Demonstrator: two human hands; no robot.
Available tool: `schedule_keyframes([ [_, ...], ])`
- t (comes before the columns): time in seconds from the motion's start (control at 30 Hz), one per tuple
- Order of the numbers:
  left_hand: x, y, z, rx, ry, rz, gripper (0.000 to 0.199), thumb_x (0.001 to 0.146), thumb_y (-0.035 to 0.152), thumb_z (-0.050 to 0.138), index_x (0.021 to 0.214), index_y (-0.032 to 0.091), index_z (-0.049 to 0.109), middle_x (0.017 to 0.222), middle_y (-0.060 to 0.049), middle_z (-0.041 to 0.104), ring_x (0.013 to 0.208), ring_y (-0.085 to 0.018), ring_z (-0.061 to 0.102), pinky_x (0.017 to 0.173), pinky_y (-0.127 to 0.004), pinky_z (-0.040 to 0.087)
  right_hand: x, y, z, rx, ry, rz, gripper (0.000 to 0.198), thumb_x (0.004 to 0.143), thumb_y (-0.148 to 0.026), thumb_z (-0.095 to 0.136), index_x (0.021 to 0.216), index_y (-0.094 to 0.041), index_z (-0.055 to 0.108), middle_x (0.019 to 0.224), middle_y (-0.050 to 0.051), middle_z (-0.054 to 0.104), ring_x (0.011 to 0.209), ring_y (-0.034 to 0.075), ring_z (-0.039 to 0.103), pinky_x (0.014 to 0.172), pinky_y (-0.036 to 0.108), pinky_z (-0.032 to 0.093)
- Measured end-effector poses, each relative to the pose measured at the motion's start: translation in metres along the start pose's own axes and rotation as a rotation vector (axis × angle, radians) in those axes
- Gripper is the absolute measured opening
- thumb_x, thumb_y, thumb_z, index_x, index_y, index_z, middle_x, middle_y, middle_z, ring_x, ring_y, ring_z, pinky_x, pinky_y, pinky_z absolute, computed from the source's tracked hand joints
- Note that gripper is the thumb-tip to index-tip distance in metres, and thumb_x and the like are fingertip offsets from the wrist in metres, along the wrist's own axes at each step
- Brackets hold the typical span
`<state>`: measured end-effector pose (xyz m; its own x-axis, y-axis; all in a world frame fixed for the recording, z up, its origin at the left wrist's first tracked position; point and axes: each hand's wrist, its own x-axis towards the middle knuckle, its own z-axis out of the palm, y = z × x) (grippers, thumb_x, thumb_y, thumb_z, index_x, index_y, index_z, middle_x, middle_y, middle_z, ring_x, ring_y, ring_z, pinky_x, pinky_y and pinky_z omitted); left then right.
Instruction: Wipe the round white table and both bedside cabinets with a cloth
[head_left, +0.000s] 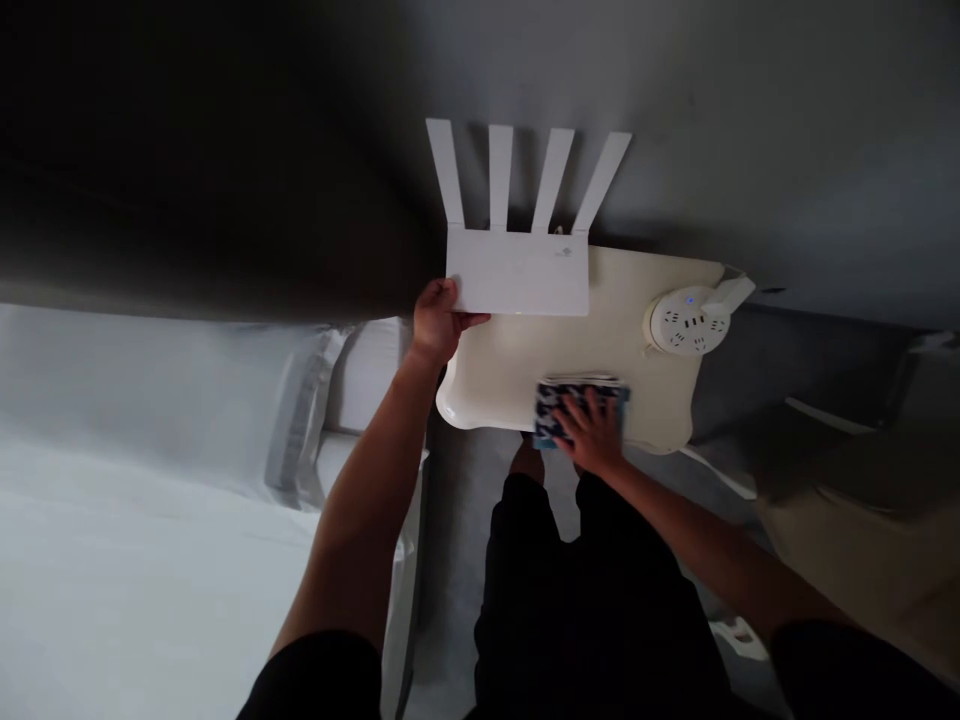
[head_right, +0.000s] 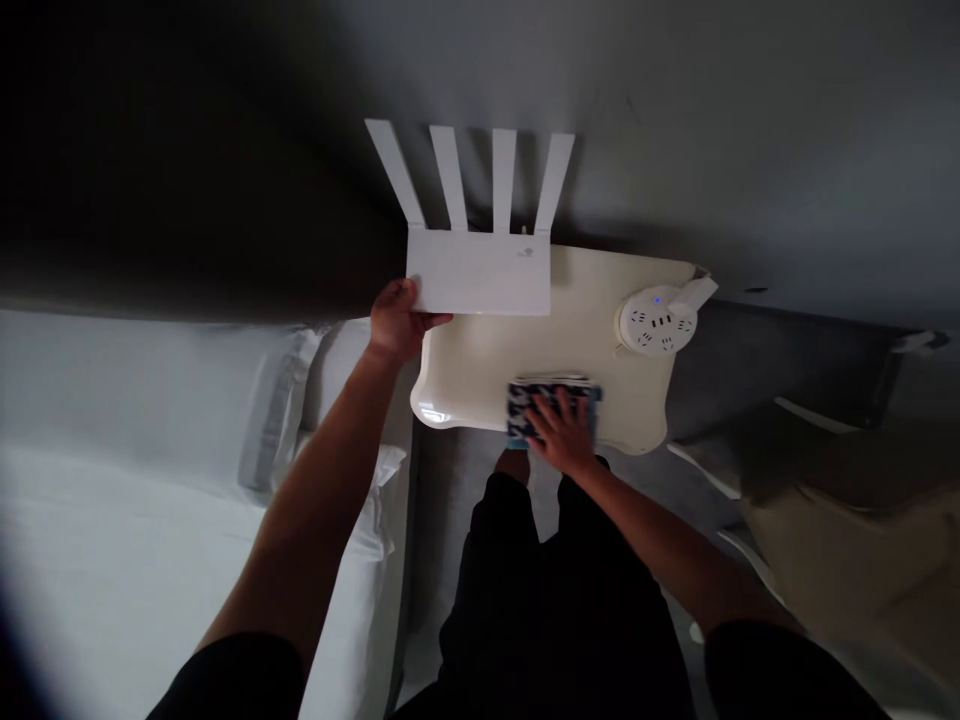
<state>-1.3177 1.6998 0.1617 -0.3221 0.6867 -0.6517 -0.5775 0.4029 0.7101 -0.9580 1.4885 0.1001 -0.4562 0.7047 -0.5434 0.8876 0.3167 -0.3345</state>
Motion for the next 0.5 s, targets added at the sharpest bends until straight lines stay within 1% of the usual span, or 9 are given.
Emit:
schedule_keyframes([
  [0.07,0.0,-0.001,0.001,0.03,-0.005,-0.025,0.024,0.114,0.035,0.074,0.098,0.019,0.063,0.091,-0.001,0.071,0.106,-0.019,0.078,0.099,-0.04,0.066,-0.027,0.044,0.002,-0.032,0.075,0.099,0.067,0.103,-0.065,0.054,0.169,-0.065,0.054,0.186,-0.013,0.043,0.183,0.036,0.0,0.149,0.073,-0.006],
  [0.1,0.0,-0.001,0.002,0.022,0.002,-0.033,0.024,0.114,0.035,0.074,0.098,0.019,0.064,0.092,-0.001,0.072,0.104,-0.019,0.078,0.099,-0.041,0.067,-0.032,0.052,0.003,-0.042,0.116,0.134,0.066,0.102,-0.064,0.055,0.168,-0.065,0.056,0.185,-0.012,0.045,0.183,0.035,-0.003,0.149,0.072,-0.005],
  [0.17,-0.001,-0.002,0.003,0.001,0.018,-0.034,0.026,0.108,0.038,0.082,0.098,0.021,0.064,0.095,-0.001,0.073,0.098,-0.019,0.078,0.095,-0.041,0.07,-0.023,0.032,0.005,-0.041,0.164,0.15,0.066,0.103,-0.063,0.055,0.169,-0.059,0.059,0.187,-0.006,0.043,0.183,0.038,-0.007,0.147,0.078,-0.001],
  [0.23,-0.003,-0.004,0.004,-0.01,0.033,-0.022,0.033,0.1,0.041,0.09,0.097,0.023,0.063,0.097,-0.002,0.073,0.092,-0.02,0.076,0.088,-0.041,0.072,0.011,-0.025,0.006,0.003,0.144,0.062,0.068,0.106,-0.062,0.054,0.173,-0.048,0.059,0.19,-0.001,0.037,0.183,0.044,-0.006,0.143,0.085,0.006],
  [0.27,-0.004,-0.005,0.005,-0.008,0.038,-0.017,0.034,0.099,0.041,0.091,0.097,0.024,0.063,0.098,-0.002,0.073,0.09,-0.021,0.075,0.086,-0.041,0.073,0.033,-0.063,0.005,0.04,0.11,-0.041,0.07,0.109,-0.06,0.053,0.177,-0.043,0.055,0.193,-0.001,0.031,0.183,0.047,-0.003,0.142,0.087,0.008],
  [0.33,-0.006,-0.007,0.006,0.008,0.04,-0.003,0.03,0.102,0.04,0.088,0.098,0.024,0.062,0.101,-0.002,0.074,0.09,-0.02,0.075,0.085,-0.039,0.073,0.083,-0.14,0.0,0.129,0.086,-0.216,0.068,0.111,-0.054,0.054,0.179,-0.04,0.052,0.194,-0.005,0.029,0.184,0.044,0.001,0.146,0.08,0.008],
  [0.4,-0.008,-0.008,0.006,0.029,0.04,0.014,0.025,0.106,0.038,0.082,0.1,0.024,0.062,0.103,-0.002,0.074,0.091,-0.019,0.075,0.084,-0.038,0.073,0.126,-0.202,-0.01,0.184,0.098,-0.335,0.063,0.113,-0.044,0.05,0.175,-0.038,0.056,0.191,-0.01,0.036,0.185,0.039,0.004,0.149,0.073,0.006],
  [0.47,-0.008,-0.008,0.005,0.045,0.031,0.017,0.024,0.107,0.037,0.081,0.102,0.024,0.062,0.104,-0.002,0.075,0.093,-0.019,0.075,0.083,-0.035,0.073,0.152,-0.232,-0.021,0.195,0.109,-0.382,0.058,0.113,-0.035,0.046,0.169,-0.038,0.063,0.186,-0.014,0.045,0.185,0.032,0.007,0.151,0.066,0.005],
  [0.5,-0.007,-0.008,0.004,0.044,0.022,0.008,0.024,0.106,0.038,0.082,0.103,0.025,0.062,0.105,-0.002,0.076,0.095,-0.019,0.075,0.083,-0.034,0.072,0.155,-0.234,-0.024,0.192,0.109,-0.402,0.057,0.113,-0.034,0.047,0.167,-0.039,0.064,0.185,-0.015,0.047,0.185,0.03,0.009,0.152,0.063,0.005],
])
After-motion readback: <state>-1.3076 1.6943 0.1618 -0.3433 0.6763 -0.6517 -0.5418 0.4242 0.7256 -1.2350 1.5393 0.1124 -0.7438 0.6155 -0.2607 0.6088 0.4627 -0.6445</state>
